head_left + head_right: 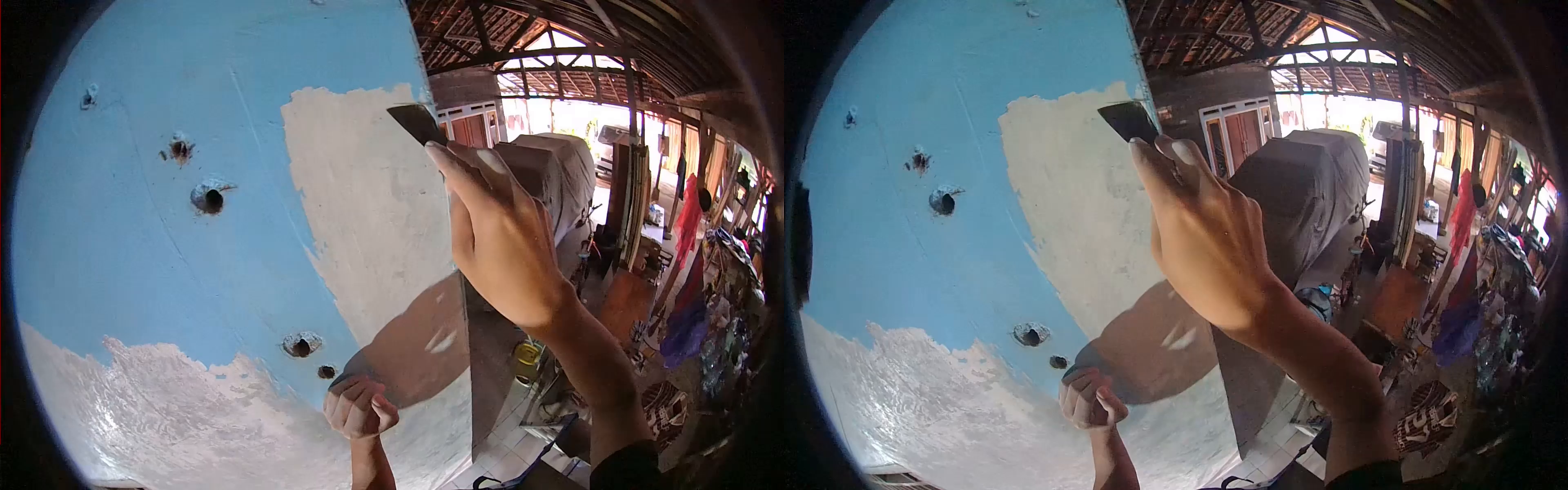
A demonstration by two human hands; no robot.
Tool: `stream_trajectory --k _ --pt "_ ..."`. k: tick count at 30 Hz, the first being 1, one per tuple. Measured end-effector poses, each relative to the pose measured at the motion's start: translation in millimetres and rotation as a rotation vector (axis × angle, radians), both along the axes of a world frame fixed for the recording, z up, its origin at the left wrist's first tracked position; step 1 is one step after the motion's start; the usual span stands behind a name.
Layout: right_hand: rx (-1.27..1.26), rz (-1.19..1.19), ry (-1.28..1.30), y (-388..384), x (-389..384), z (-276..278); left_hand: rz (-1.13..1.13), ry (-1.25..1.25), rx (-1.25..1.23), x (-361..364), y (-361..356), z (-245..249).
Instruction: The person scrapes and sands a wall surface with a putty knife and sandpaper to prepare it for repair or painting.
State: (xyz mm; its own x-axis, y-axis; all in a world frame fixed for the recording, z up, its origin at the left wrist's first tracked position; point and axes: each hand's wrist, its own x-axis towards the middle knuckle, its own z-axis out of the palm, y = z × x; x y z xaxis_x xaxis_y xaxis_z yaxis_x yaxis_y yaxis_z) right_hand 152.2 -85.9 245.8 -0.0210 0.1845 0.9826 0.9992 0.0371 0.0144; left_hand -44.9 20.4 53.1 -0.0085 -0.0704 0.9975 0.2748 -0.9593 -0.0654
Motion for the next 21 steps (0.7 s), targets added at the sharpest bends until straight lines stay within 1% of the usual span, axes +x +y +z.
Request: stream_trajectory --k 1,4,7,8,9,11,12,15,17,19,21 --pt "0.007 -0.013 -0.028 -0.4 1.9 -1.3 -0.003 -0.007 -0.007 0.2 0.3 -1.6" --pt "0.025 0.032 0.047 5.6 -4.3 -16.9 -0.023 -0.012 -0.003 -0.8 0.9 -2.2" --pt "0.048 0.013 0.057 12.7 1.3 5.1 -0.015 -0.01 0.005 -0.9 0.7 -0.2" --pt "0.03 0.039 0.087 14.0 3.4 14.0 -0.011 -0.004 0.002 -1.1 -0.2 0.0" --pt "0.028 0.046 0.082 11.8 2.6 12.7 -0.014 -0.015 0.009 -0.9 0.5 -0.2" --pt "0.017 0.068 0.064 5.1 1.1 4.2 -0.011 -0.045 0.018 0.4 2.7 -3.0" --pt "-0.02 0.073 0.053 -1.7 -2.2 -7.0 -0.004 -0.049 0.017 0.4 3.4 -3.4" --pt "-0.024 0.117 -0.041 -11.2 3.4 -50.9 0.014 -0.059 0.022 2.6 4.5 -1.7" --pt "-0.12 0.187 0.118 -25.5 -9.5 -76.5 0.05 -0.061 0.024 0.2 4.4 -1.4" --pt "-0.257 0.313 0.367 -38.6 -18.9 -114.2 0.042 -0.041 -0.038 -1.4 1.9 -4.6" --pt "-0.495 0.442 0.842 -56.5 -27.1 -154.0 0.05 -0.035 -0.098 -1.5 -2.5 -11.3"
